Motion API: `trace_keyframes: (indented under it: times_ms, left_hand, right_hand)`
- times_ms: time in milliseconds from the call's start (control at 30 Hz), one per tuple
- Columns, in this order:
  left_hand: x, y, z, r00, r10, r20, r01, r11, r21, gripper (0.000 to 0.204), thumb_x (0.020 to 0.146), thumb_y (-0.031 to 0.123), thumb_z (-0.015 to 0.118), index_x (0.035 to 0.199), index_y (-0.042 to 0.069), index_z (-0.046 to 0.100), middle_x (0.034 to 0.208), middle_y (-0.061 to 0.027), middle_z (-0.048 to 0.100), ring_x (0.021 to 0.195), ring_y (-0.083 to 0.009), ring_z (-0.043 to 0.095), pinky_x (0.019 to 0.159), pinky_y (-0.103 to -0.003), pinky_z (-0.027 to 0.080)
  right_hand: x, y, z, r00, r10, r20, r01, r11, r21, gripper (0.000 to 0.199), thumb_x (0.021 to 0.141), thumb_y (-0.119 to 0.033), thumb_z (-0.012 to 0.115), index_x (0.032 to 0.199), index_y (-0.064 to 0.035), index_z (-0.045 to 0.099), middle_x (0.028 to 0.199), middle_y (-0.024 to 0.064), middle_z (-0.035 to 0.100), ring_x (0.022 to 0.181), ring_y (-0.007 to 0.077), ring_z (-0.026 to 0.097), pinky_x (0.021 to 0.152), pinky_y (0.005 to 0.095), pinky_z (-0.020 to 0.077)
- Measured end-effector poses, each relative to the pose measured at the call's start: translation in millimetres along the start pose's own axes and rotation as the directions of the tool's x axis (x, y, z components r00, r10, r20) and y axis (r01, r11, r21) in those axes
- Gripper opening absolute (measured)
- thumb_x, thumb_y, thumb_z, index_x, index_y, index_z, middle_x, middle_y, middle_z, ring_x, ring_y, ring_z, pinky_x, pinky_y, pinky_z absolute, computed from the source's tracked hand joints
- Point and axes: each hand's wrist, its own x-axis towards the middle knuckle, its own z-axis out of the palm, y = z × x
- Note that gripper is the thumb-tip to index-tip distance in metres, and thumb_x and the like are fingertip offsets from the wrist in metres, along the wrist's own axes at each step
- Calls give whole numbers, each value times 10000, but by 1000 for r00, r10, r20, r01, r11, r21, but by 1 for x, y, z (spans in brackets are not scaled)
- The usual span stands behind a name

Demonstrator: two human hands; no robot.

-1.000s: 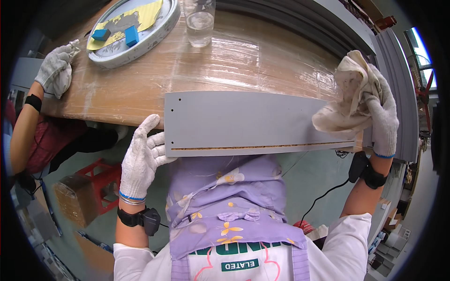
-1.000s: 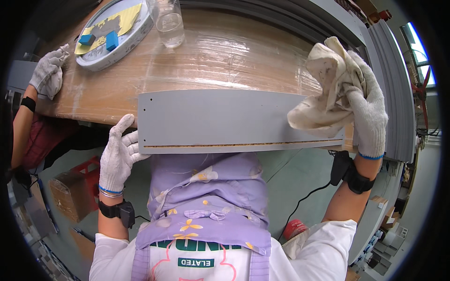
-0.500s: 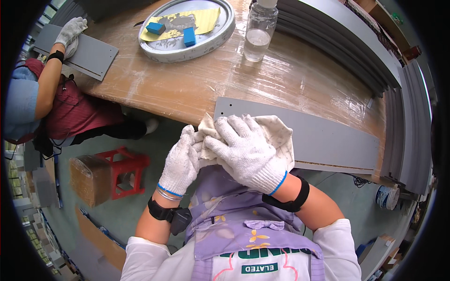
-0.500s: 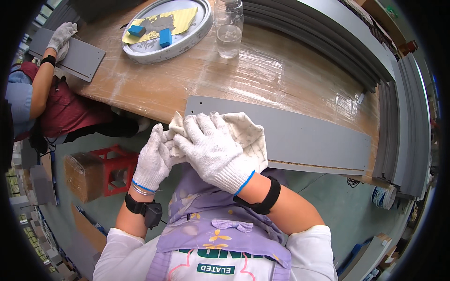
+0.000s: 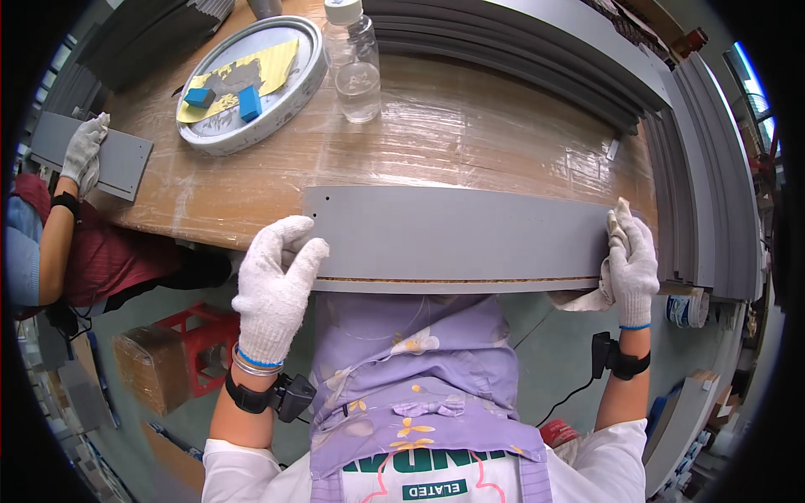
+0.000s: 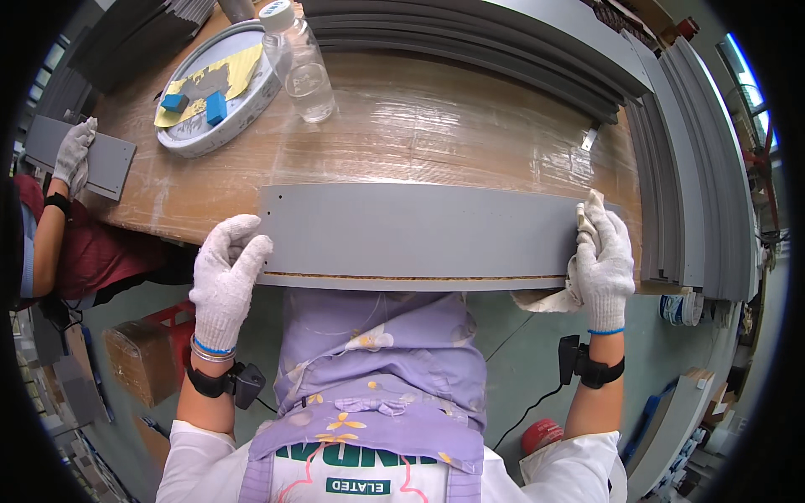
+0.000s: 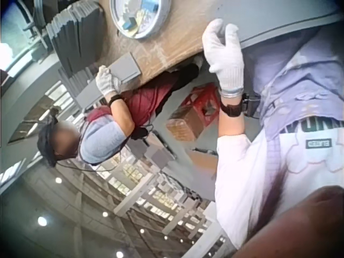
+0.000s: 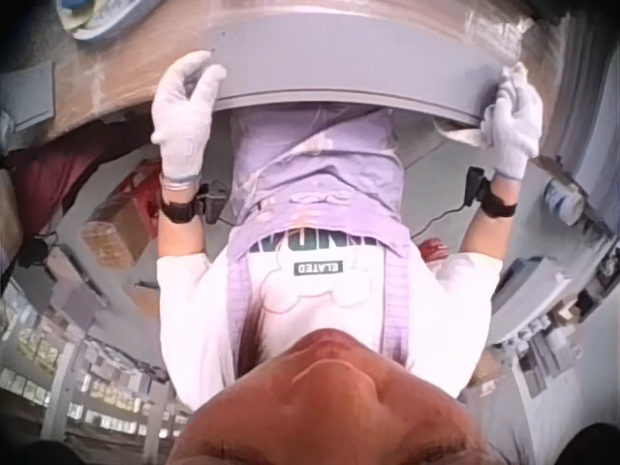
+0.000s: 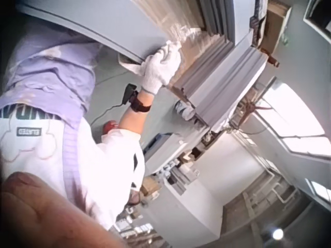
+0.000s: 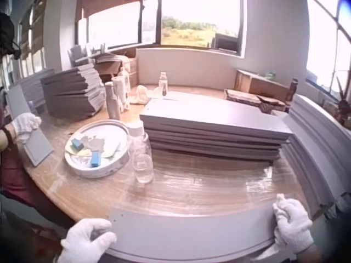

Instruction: The person deburrs the edges of a gray metal panel using a small metal tool, then wipes the surface with a cloth. They apply a liquid from a bottle and continue wiping, followed by sanding the edges with a blue block. The person repeats this sequence on a second panel, stacking the finished pieces on the table.

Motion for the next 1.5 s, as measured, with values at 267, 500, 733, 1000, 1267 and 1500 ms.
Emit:
trace_keyframes:
  times_ms: [267, 500, 733, 1000, 1267, 1500]
  left_hand:
    - [42, 51, 131, 805, 344, 482, -592, 509, 625, 149, 842, 199, 734, 880, 66, 679, 863, -135, 640, 853, -331, 629, 795, -413, 518]
    - [39, 67, 146, 778, 341, 527, -617, 263, 741, 116, 830, 191, 741, 862, 94, 687, 833, -101, 649, 852, -304, 637, 777, -401, 528]
    - [39, 73, 147, 769, 309, 559, -618, 137, 774, 109, 834, 202, 731, 850, 104, 688, 844, -74, 653, 866, -283, 642, 777, -405, 532]
    - [36, 76, 150, 750, 330, 573, -631, 97, 770, 107, 838, 213, 724, 846, 114, 684, 843, -73, 645, 859, -289, 633, 752, -400, 534]
    - [44, 66, 128, 831, 297, 471, -532, 177, 828, 174, 842, 154, 714, 999, 82, 690, 962, -113, 670, 957, -338, 626, 840, -421, 522]
    - [-15, 35, 106, 519, 250, 817, -840, 327, 434, 744, 888, 475, 658, 1477, 66, 461, 1560, -187, 390, 1468, -389, 320, 1220, -550, 191]
  right_hand:
    - [-8, -1, 32, 970, -241, -21, 229, 942, -246, 459, 809, -101, 717, 1263, -119, 653, 1279, 166, 584, 1165, 370, 547, 1016, 473, 444]
    - [-9, 2, 30, 972, -229, -46, 218, 960, -177, 469, 781, -100, 741, 1244, -125, 670, 1288, 150, 575, 1163, 359, 547, 1026, 475, 432]
    - [-6, 4, 27, 975, -218, -35, 209, 965, -158, 493, 784, -49, 716, 1270, -119, 667, 1311, 163, 570, 1186, 348, 559, 1036, 441, 452]
    - [-7, 9, 28, 965, -256, -56, 243, 955, -171, 513, 762, -83, 744, 1268, -131, 674, 1298, 154, 579, 1180, 350, 559, 1019, 452, 454]
    - [-8, 5, 29, 969, -237, -69, 224, 961, -160, 487, 772, -50, 742, 1250, -115, 680, 1310, 147, 588, 1186, 337, 574, 1033, 440, 457]
    - [-8, 1, 34, 970, -238, -51, 227, 961, -156, 497, 781, -34, 725, 1268, -117, 674, 1328, 148, 586, 1199, 338, 572, 1051, 429, 456]
